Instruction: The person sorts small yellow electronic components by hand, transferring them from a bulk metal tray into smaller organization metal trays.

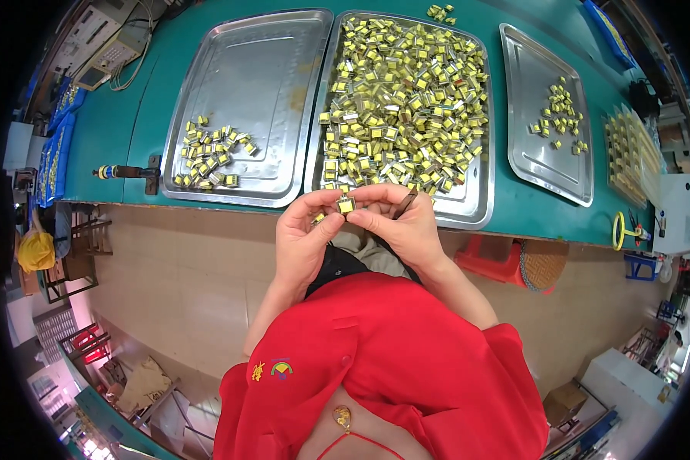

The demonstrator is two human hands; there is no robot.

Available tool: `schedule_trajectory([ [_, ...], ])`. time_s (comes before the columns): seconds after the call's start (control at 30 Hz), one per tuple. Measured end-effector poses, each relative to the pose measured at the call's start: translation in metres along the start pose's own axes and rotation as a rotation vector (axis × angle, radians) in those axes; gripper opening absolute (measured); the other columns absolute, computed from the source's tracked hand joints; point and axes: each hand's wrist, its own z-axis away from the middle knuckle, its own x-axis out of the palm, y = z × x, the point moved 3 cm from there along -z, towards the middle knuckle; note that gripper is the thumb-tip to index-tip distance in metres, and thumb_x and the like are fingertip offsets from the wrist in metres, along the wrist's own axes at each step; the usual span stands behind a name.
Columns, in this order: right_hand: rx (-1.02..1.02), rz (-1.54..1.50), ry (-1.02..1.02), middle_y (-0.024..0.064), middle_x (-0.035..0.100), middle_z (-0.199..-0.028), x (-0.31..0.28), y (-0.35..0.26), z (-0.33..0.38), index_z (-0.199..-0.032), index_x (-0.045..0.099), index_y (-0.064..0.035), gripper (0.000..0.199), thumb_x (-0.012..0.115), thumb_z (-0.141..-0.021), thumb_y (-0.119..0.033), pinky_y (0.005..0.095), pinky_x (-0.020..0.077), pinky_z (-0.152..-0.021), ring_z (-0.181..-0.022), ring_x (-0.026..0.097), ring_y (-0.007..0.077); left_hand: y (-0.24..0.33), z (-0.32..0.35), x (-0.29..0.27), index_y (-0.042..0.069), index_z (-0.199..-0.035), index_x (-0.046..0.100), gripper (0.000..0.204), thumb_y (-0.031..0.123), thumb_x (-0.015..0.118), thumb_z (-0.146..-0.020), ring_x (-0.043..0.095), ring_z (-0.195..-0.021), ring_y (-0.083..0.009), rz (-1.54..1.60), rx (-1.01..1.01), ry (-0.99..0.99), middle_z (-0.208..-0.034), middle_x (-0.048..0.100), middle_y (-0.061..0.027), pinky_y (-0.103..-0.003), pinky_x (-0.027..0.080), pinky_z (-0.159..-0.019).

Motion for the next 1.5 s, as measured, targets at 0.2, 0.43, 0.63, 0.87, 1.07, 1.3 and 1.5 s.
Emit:
schedule_trajectory([
  [0.2, -0.012, 0.011, -0.004, 0.0073, 0.068, -0.091, 0.0, -0.001, -0.001, -0.105, 0.064, 0.0032, 0.025, 0.071, -0.08, 0.002, 0.021, 0.0515, -0.072, -0.08, 0.064, 0.009, -0.001, 0.0, 0.0, -0.001, -0.111, 0.062, 0.028, -0.001, 0.067, -0.084, 0.053, -0.085, -0.0082, 0.011, -0.002, 0.003, -0.094, 0.061, -0.0022, -0.021, 0.044, -0.078],
  [0.43, -0.087, 0.114, 0.042, 0.0032, 0.066, -0.085, 0.001, -0.002, -0.001, -0.101, 0.065, 0.0019, 0.024, 0.074, -0.078, 0.001, 0.0176, 0.0446, -0.06, -0.068, 0.056, 0.0033, 0.001, 0.001, 0.001, -0.001, -0.12, 0.06, 0.032, 0.003, 0.064, -0.088, 0.051, -0.082, -0.0072, -0.066, -0.048, 0.004, -0.093, 0.06, -0.0015, -0.02, 0.043, -0.071],
  [0.63, -0.53, 0.572, 0.035, 0.0007, 0.057, -0.085, 0.014, -0.018, -0.002, -0.098, 0.067, -0.0015, 0.029, 0.077, -0.072, 0.001, 0.0187, 0.0291, -0.048, -0.055, 0.036, 0.002, -0.001, -0.004, 0.005, -0.003, -0.124, 0.056, 0.032, 0.014, 0.055, -0.096, 0.045, -0.07, -0.0055, 0.203, -0.225, -0.054, -0.084, 0.055, 0.0002, -0.019, 0.036, -0.06],
  [0.87, -0.361, 0.52, -0.001, -0.0013, 0.049, -0.083, 0.009, -0.025, 0.002, -0.106, 0.068, -0.0029, 0.033, 0.075, -0.074, 0.001, 0.0188, 0.0264, -0.051, -0.059, 0.036, 0.0025, -0.008, -0.004, 0.006, -0.004, -0.124, 0.054, 0.032, 0.016, 0.05, -0.099, 0.043, -0.066, -0.0044, 0.467, -0.331, -0.073, -0.083, 0.056, 0.0001, -0.019, 0.034, -0.055],
  [1.07, -0.303, 0.452, 0.0, -0.0025, 0.049, -0.083, 0.007, -0.023, 0.001, -0.103, 0.069, -0.0026, 0.027, 0.072, -0.076, 0.002, 0.0178, 0.0277, -0.051, -0.06, 0.038, 0.0018, -0.008, -0.003, 0.009, -0.004, -0.122, 0.055, 0.032, 0.016, 0.051, -0.098, 0.042, -0.064, -0.004, 0.39, -0.303, -0.042, -0.079, 0.055, 0.0004, -0.018, 0.032, -0.053],
  [1.3, -0.286, 0.439, 0.002, -0.0024, 0.05, -0.083, 0.006, -0.021, 0.001, -0.102, 0.069, -0.0023, 0.025, 0.072, -0.077, 0.002, 0.0165, 0.0309, -0.054, -0.066, 0.042, 0.0017, -0.008, -0.003, 0.008, -0.003, -0.123, 0.055, 0.032, 0.011, 0.057, -0.094, 0.044, -0.065, -0.0037, 0.346, -0.272, -0.083, -0.081, 0.057, -0.0006, -0.018, 0.033, -0.054],
  [1.5, -0.229, 0.387, -0.014, -0.0013, 0.05, -0.084, -0.004, -0.027, -0.002, -0.107, 0.065, -0.0028, 0.031, 0.073, -0.077, -0.002, 0.018, 0.0337, -0.058, -0.067, 0.043, 0.0033, -0.005, -0.004, 0.006, 0.0, -0.124, 0.056, 0.033, 0.007, 0.059, -0.092, 0.046, -0.068, -0.0026, 0.289, -0.206, -0.09, -0.108, 0.065, -0.0096, -0.017, 0.035, -0.055],
])
